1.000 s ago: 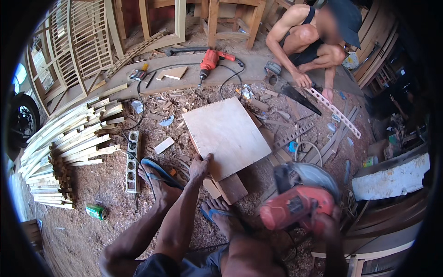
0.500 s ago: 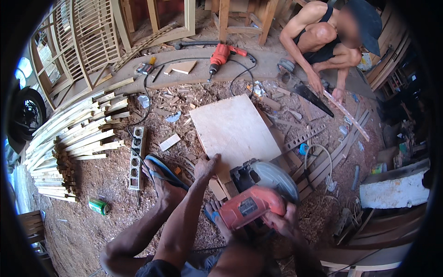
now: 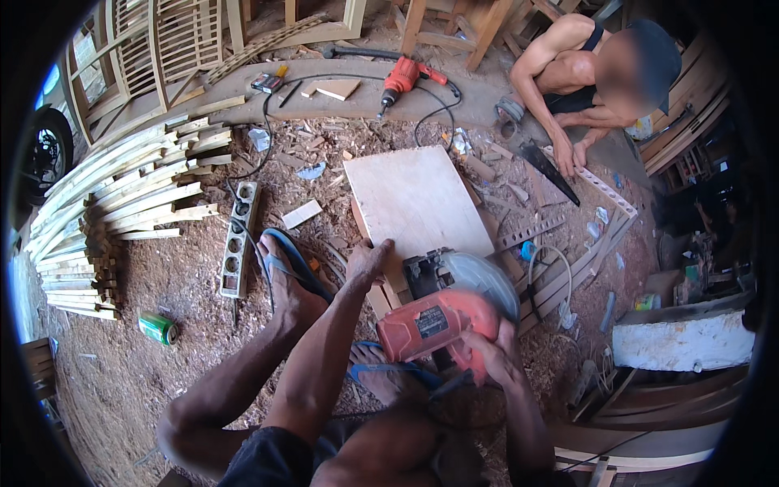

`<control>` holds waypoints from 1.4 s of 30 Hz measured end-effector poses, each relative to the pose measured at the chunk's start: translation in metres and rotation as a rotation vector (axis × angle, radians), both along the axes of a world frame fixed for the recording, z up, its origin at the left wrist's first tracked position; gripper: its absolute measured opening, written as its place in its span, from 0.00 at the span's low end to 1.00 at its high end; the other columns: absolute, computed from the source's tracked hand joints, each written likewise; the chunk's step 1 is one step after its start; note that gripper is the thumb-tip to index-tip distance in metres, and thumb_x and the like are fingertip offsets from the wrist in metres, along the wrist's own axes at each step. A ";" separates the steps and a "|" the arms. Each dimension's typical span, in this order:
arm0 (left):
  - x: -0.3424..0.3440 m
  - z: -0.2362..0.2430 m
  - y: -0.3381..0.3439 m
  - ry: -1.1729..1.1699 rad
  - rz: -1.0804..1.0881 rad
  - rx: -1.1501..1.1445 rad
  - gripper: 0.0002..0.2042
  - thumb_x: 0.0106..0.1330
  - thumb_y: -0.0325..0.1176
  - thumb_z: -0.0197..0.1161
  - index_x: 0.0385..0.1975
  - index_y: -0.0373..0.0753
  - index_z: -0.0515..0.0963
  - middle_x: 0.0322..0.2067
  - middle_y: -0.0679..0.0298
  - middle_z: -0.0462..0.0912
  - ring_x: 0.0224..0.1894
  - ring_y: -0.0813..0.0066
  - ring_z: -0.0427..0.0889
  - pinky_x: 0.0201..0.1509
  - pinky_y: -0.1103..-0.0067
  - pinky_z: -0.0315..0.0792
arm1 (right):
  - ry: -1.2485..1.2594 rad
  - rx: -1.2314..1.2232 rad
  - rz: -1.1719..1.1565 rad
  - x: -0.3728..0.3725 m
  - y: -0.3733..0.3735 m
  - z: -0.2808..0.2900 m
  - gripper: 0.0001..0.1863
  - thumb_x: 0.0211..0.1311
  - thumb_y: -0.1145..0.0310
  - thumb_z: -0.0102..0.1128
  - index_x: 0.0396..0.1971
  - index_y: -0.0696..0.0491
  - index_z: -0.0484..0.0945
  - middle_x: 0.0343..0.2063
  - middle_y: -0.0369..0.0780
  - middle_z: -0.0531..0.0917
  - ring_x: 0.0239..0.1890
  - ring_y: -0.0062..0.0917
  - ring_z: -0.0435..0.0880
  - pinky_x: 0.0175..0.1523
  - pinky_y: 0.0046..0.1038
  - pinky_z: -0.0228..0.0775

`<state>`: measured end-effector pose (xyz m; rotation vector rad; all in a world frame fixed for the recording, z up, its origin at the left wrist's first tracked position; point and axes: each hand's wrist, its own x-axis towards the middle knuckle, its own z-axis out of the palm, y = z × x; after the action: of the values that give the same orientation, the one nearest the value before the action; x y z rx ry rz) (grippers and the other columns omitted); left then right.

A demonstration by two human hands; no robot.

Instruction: The person cuts a square piece of plywood with a circular saw, then uses a hand saw to finish the cut. The person flips the wood and continues cutting along a marked line.

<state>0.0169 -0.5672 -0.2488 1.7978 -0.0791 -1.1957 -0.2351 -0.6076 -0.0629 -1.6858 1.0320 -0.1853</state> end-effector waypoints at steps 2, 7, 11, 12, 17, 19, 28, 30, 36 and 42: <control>0.004 -0.001 0.002 0.040 -0.013 -0.035 0.28 0.60 0.51 0.62 0.51 0.34 0.74 0.34 0.52 0.84 0.26 0.65 0.86 0.27 0.73 0.83 | -0.033 -0.061 -0.025 0.004 0.006 -0.001 0.12 0.59 0.67 0.64 0.38 0.60 0.79 0.23 0.35 0.80 0.24 0.17 0.77 0.31 0.25 0.70; 0.010 -0.002 0.003 0.116 0.010 -0.092 0.26 0.60 0.50 0.64 0.50 0.34 0.75 0.35 0.53 0.84 0.28 0.65 0.86 0.27 0.72 0.84 | 0.031 -0.046 -0.056 0.016 0.007 0.005 0.14 0.64 0.63 0.62 0.39 0.59 0.80 0.18 0.34 0.77 0.20 0.16 0.74 0.27 0.23 0.68; 0.011 0.000 0.004 0.098 0.009 -0.051 0.23 0.61 0.49 0.63 0.45 0.33 0.78 0.31 0.54 0.85 0.27 0.66 0.87 0.27 0.72 0.84 | 0.048 0.013 -0.019 0.018 0.003 0.010 0.12 0.68 0.66 0.55 0.38 0.60 0.80 0.13 0.34 0.74 0.16 0.16 0.73 0.23 0.22 0.64; 0.010 0.000 0.004 0.095 0.002 -0.027 0.23 0.61 0.49 0.63 0.44 0.32 0.78 0.30 0.55 0.85 0.27 0.66 0.87 0.27 0.72 0.84 | 0.069 0.012 -0.026 0.018 0.003 0.010 0.12 0.69 0.66 0.53 0.39 0.60 0.80 0.13 0.35 0.75 0.15 0.17 0.73 0.24 0.23 0.64; 0.007 -0.005 0.004 0.003 -0.020 -0.036 0.23 0.63 0.51 0.64 0.43 0.33 0.78 0.29 0.56 0.84 0.23 0.69 0.85 0.25 0.75 0.79 | -0.031 0.052 -0.022 0.019 0.001 0.005 0.10 0.68 0.67 0.56 0.37 0.60 0.79 0.15 0.33 0.76 0.17 0.15 0.74 0.23 0.22 0.64; 0.006 -0.007 0.003 -0.066 -0.045 0.004 0.24 0.63 0.52 0.64 0.43 0.34 0.79 0.29 0.56 0.84 0.23 0.70 0.84 0.24 0.76 0.77 | 0.014 0.030 -0.001 0.020 -0.002 0.005 0.11 0.67 0.66 0.56 0.36 0.59 0.79 0.15 0.33 0.76 0.17 0.16 0.74 0.23 0.22 0.65; 0.001 -0.001 0.006 -0.046 0.038 -0.047 0.24 0.62 0.52 0.63 0.35 0.30 0.79 0.22 0.53 0.82 0.25 0.65 0.85 0.36 0.69 0.76 | 0.038 0.069 -0.022 0.024 -0.005 0.004 0.13 0.67 0.64 0.56 0.31 0.59 0.79 0.15 0.35 0.76 0.17 0.17 0.74 0.24 0.24 0.65; 0.001 0.000 0.006 -0.068 0.027 -0.057 0.25 0.62 0.52 0.63 0.36 0.30 0.79 0.23 0.53 0.83 0.24 0.66 0.85 0.34 0.70 0.77 | 0.042 0.062 -0.009 0.025 -0.005 0.004 0.12 0.67 0.64 0.56 0.32 0.59 0.79 0.15 0.35 0.76 0.17 0.17 0.74 0.24 0.24 0.65; 0.000 -0.008 0.006 -0.098 0.034 -0.093 0.26 0.62 0.53 0.65 0.43 0.31 0.77 0.27 0.55 0.83 0.22 0.70 0.83 0.26 0.75 0.77 | 0.049 0.085 -0.010 0.032 -0.007 0.008 0.12 0.67 0.64 0.56 0.35 0.59 0.80 0.16 0.35 0.77 0.17 0.17 0.74 0.24 0.23 0.66; 0.002 -0.013 0.006 -0.047 -0.003 -0.096 0.26 0.63 0.53 0.65 0.45 0.32 0.76 0.27 0.57 0.83 0.22 0.72 0.83 0.22 0.77 0.76 | 0.023 0.085 -0.003 0.042 -0.008 0.009 0.12 0.66 0.65 0.56 0.37 0.60 0.81 0.16 0.35 0.77 0.17 0.16 0.74 0.24 0.23 0.65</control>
<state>0.0192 -0.5611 -0.2620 1.7425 -0.1640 -1.1332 -0.1928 -0.6160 -0.0538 -1.6127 1.0454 -0.1226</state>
